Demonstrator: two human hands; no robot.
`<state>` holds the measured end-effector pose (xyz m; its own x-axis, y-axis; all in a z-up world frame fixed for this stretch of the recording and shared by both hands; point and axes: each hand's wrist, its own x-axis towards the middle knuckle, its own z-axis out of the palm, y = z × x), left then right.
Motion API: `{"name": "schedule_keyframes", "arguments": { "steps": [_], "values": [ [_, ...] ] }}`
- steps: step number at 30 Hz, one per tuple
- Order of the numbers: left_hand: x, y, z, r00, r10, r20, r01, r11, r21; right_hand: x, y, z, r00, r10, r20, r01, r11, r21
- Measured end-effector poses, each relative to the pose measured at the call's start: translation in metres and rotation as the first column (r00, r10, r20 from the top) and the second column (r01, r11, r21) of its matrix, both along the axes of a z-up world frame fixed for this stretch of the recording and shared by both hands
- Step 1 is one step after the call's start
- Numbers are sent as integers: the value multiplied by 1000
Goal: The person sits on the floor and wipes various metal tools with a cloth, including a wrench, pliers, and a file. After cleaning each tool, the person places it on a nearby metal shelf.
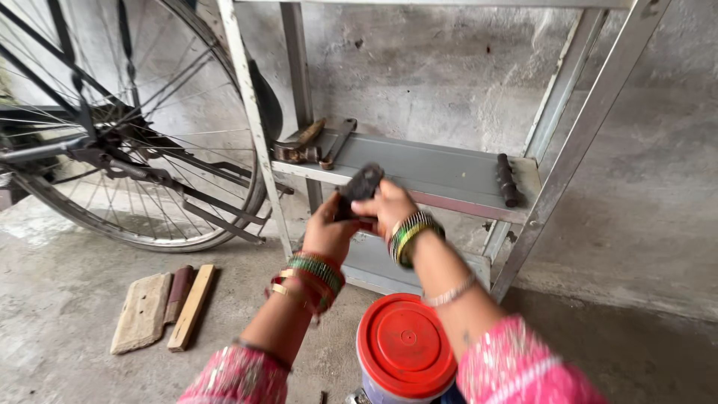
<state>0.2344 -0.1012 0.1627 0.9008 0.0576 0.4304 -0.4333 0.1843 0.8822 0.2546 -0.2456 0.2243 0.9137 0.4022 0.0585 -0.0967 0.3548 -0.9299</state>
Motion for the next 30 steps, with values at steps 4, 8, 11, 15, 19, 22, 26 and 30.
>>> {"name": "schedule_keyframes", "arguments": {
  "steps": [4, 8, 11, 15, 19, 22, 26, 30],
  "values": [
    [36, -5, 21, 937, 318, -147, -289, 939, 188, 58, -1, 15, 997, -65, 35, 68, 992, -107],
    [54, 0, 35, 945, 321, -66, -311, 942, 123, 71, 14, 27, 963, -228, 143, 266, 892, -365],
    [52, 6, 44, 885, 464, -44, -427, 846, 320, 58, 15, 38, 914, -276, 299, 404, 703, -585],
    [44, 2, 65, 778, 623, 78, -576, 659, 484, 45, 22, 49, 888, -251, 384, 459, 481, -747],
    [27, -13, 76, 707, 706, -46, -512, 556, 654, 42, 26, 44, 709, -164, 686, 700, 281, -656],
    [24, -17, 75, 686, 727, 36, -580, 516, 631, 32, 37, 35, 665, -187, 724, 747, 205, -633],
    [26, -14, 70, 695, 699, 170, -635, 484, 602, 20, 44, 22, 599, -243, 763, 800, 216, -560],
    [28, -9, 69, 757, 653, 30, -470, 512, 718, 16, 42, 8, 612, -257, 748, 790, 231, -568]
  ]
}}
